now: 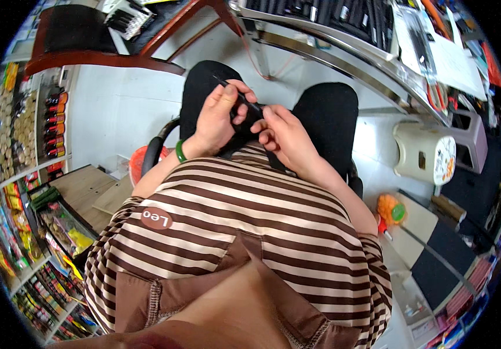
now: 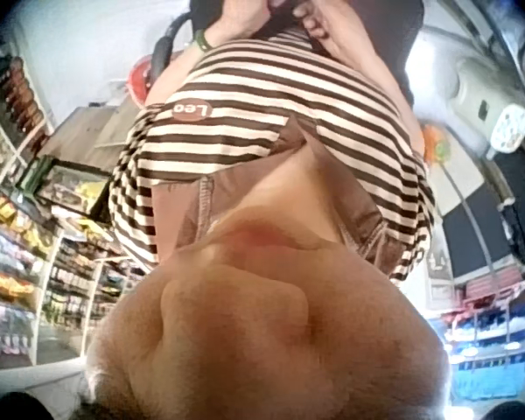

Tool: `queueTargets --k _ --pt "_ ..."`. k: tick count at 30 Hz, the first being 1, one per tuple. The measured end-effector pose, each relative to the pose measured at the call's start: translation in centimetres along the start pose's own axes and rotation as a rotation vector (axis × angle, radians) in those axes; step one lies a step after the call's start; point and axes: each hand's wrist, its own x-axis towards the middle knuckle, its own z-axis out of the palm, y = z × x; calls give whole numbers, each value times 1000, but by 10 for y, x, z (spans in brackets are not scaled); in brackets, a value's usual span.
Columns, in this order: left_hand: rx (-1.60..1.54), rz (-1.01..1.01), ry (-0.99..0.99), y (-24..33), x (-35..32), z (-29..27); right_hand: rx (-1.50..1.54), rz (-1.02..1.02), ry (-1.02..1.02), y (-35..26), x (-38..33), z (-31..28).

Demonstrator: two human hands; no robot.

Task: The person sits on a chair and repeatedly assembles black pens by inserting ink cartridges into barrels. They pick up a pen barrel, insert a cartridge, and place the assembled pen into a tray on the table. The process is repeated multiple times.

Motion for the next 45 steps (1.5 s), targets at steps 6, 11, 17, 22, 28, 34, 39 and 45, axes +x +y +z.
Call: queueTargets --k 6,11,17,22,28,34,39,45 --pt "12 -11 4 8 -1 0 -345 -232 90 0 -4 1" --pt "3 -19 -91 14 -2 -2 183 175 -171 -11 -13 -5" --pt "30 75 -39 13 -1 -1 -296 -256 31 1 -4 4" --pt "30 59 -38 16 -2 2 -204 -125 -60 -4 -7 -9" --pt "63 78 -90 16 -2 -3 -34 -58 -74 -3 -7 -2" --pt "67 43 -74 20 -3 0 -165 -91 -52 -9 -9 -6" --pt "79 44 -88 20 -1 0 88 59 -149 -8 -7 -9" --pt "154 46 -41 15 0 -5 -381 -143 66 -9 -9 -1"
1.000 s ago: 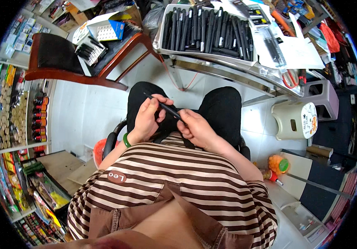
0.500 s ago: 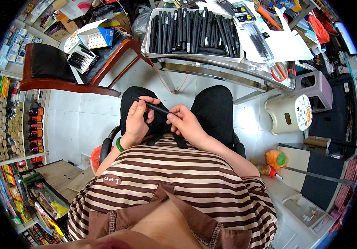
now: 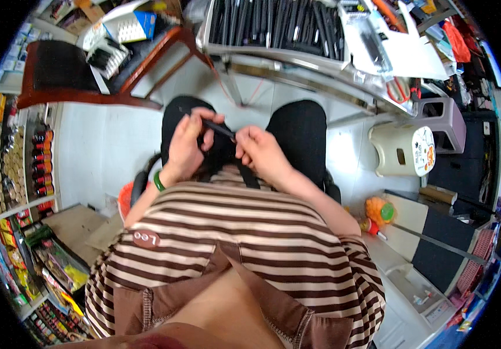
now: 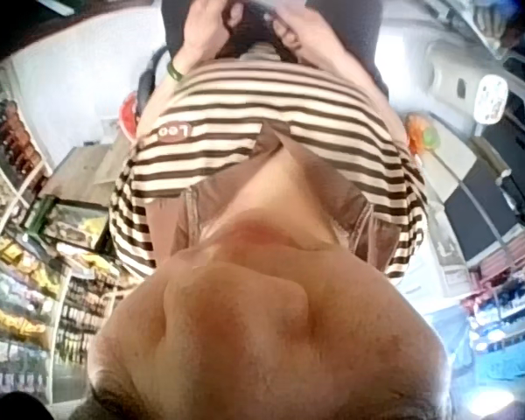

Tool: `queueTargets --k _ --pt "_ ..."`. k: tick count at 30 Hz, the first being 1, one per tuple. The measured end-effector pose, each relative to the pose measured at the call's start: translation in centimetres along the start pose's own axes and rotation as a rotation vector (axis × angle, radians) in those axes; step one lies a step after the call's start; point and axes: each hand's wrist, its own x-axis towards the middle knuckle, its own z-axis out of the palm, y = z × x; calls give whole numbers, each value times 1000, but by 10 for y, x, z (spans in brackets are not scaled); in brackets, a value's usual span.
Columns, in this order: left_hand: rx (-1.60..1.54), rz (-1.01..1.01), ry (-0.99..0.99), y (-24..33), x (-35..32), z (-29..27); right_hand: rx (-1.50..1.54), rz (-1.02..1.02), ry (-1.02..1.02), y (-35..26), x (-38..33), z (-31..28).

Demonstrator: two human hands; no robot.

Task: The person sits on a chair and repeatedly assembles black pens by inserting ink cartridges into barrels. They pick up a pen barrel, insert a cartridge, and place the assembled pen into a tray on the table. The process is repeated multiple times.

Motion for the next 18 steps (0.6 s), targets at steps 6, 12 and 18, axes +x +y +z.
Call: queueTargets --k 6,12,18 --pt "-80 -17 -61 3 -2 1 453 163 -106 2 -1 3" --pt "-110 -22 -42 0 -2 -1 233 46 -128 2 2 -3" --pt "-112 -34 -53 -2 -1 -1 189 13 49 3 2 12"
